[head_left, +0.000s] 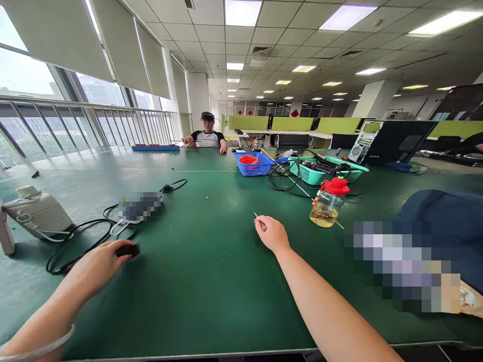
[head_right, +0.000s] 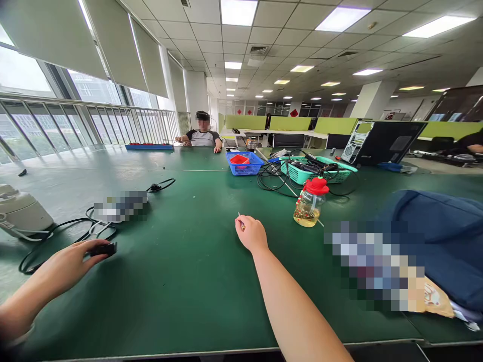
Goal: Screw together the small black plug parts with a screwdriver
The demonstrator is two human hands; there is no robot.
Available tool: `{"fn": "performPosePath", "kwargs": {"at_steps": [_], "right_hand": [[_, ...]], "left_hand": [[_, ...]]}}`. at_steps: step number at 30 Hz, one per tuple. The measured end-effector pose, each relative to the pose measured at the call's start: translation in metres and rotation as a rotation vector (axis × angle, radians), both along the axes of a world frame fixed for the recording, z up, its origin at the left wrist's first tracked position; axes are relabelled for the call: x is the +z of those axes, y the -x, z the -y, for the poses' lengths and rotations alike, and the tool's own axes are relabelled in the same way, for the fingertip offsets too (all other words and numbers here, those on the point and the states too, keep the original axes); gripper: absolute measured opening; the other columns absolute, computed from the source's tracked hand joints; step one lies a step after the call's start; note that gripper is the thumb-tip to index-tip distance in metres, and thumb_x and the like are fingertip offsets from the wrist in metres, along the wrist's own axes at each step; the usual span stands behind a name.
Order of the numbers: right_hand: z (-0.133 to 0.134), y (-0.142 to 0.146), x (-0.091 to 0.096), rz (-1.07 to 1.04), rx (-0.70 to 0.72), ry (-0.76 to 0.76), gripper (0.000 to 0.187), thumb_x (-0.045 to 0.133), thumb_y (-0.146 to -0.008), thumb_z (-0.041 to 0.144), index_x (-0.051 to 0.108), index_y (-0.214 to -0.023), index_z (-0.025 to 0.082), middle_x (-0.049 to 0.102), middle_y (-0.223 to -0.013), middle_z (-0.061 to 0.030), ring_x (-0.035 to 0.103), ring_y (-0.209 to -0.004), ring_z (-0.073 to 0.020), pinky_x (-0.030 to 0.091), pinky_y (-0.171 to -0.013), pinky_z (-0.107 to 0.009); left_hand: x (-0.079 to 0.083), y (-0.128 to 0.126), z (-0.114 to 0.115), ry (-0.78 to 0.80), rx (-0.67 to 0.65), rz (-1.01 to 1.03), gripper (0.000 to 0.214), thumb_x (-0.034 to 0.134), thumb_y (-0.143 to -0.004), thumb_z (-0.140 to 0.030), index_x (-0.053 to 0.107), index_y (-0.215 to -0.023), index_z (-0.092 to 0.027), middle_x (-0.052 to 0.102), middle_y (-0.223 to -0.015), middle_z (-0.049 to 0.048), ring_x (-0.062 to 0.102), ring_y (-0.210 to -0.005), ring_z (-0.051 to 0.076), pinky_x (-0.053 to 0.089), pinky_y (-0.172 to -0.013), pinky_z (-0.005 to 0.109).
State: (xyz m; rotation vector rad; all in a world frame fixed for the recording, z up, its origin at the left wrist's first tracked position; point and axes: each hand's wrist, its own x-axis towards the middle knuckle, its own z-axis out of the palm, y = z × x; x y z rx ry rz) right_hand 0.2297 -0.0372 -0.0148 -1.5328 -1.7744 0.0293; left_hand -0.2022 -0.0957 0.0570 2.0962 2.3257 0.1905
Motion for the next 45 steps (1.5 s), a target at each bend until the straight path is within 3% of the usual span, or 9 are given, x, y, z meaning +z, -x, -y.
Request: {"fn": "performPosePath", "kwargs": {"at_steps": [3,6,10,14,19,26,32,39,45], "right_hand": [[-0.001,-0.002,0.0,-0.059,0.013,0.012,0.02,0.046,-0.087,0.03,0.064,-0.083,0.025,0.068,-0.083,-0.0013,0.061,-0.072,-0.0173,0.042,-0.062,-0.026],[-0.003,-0.004,-0.001,-0.119,-0.008,0.006,0.018,0.047,-0.085,0.028,0.064,-0.087,0.026,0.069,-0.09,-0.0012,0.062,-0.075,-0.0183,0.045,-0.064,-0.028],[-0.006,-0.007,-0.002,-0.178,-0.043,-0.016,0.02,0.047,-0.083,0.029,0.065,-0.092,0.026,0.07,-0.094,-0.0023,0.063,-0.076,-0.0194,0.048,-0.066,-0.03],[-0.005,-0.007,-0.001,-0.196,-0.034,-0.003,0.023,0.047,-0.084,0.032,0.066,-0.093,0.026,0.071,-0.092,-0.0027,0.062,-0.071,-0.0184,0.048,-0.065,-0.029],[0.002,-0.001,0.009,-0.253,0.038,-0.012,0.027,0.047,-0.087,0.037,0.067,-0.1,0.023,0.07,-0.085,-0.0041,0.061,-0.065,-0.0172,0.048,-0.063,-0.029],[0.041,0.027,0.037,-0.333,0.304,-0.082,0.022,0.049,-0.09,0.036,0.065,-0.097,0.022,0.069,-0.087,-0.0048,0.064,-0.074,-0.0175,0.049,-0.068,-0.027],[0.057,0.043,0.045,-0.172,0.505,-0.108,0.019,0.05,-0.09,0.032,0.064,-0.081,0.024,0.064,-0.075,-0.0024,0.057,-0.07,-0.0164,0.046,-0.07,-0.029],[0.047,0.033,0.039,-0.346,0.409,-0.032,0.036,0.043,-0.094,0.04,0.062,-0.071,0.021,0.057,-0.068,-0.0024,0.054,-0.064,-0.0155,0.043,-0.062,-0.028],[0.038,0.026,0.033,-0.524,0.333,0.07,0.036,0.047,-0.09,0.05,0.065,-0.08,0.02,0.052,-0.064,-0.0003,0.049,-0.055,-0.0139,0.04,-0.054,-0.026]], "left_hand": [[0.014,-0.048,-0.009,-0.072,-0.157,0.05,0.037,0.045,-0.082,-0.048,0.063,-0.108,-0.029,0.07,-0.109,0.0029,0.064,-0.095,0.025,0.048,-0.082,0.032],[0.017,-0.109,-0.028,-0.112,-0.336,0.102,0.032,0.051,-0.082,-0.043,0.064,-0.108,-0.029,0.069,-0.111,0.0015,0.063,-0.098,0.023,0.048,-0.084,0.03],[-0.001,-0.183,-0.06,-0.054,-0.481,0.129,0.026,0.057,-0.082,-0.032,0.066,-0.106,-0.027,0.069,-0.109,0.0033,0.063,-0.098,0.023,0.048,-0.083,0.031],[-0.026,-0.222,-0.079,-0.064,-0.517,0.129,0.025,0.058,-0.084,-0.026,0.066,-0.107,-0.024,0.068,-0.108,0.0076,0.061,-0.102,0.025,0.046,-0.088,0.033],[-0.043,-0.228,-0.082,-0.115,-0.56,0.158,0.032,0.055,-0.087,-0.026,0.06,-0.119,-0.024,0.066,-0.116,0.0083,0.056,-0.112,0.026,0.042,-0.097,0.037],[-0.056,-0.222,-0.092,-0.086,-0.542,0.405,0.048,0.06,-0.082,-0.025,0.054,-0.129,-0.022,0.065,-0.121,0.0076,0.057,-0.114,0.025,0.043,-0.1,0.036],[-0.06,-0.221,-0.098,-0.07,-0.543,0.46,0.044,0.056,-0.083,-0.019,0.056,-0.127,-0.021,0.066,-0.12,0.0084,0.059,-0.113,0.023,0.044,-0.099,0.033],[-0.061,-0.22,-0.098,-0.055,-0.523,0.479,0.042,0.053,-0.084,-0.015,0.058,-0.125,-0.023,0.067,-0.118,0.007,0.059,-0.112,0.021,0.044,-0.1,0.033],[-0.058,-0.222,-0.096,-0.111,-0.49,0.505,0.032,0.049,-0.088,-0.019,0.063,-0.115,-0.024,0.069,-0.11,0.0053,0.06,-0.108,0.019,0.045,-0.097,0.03]]}}
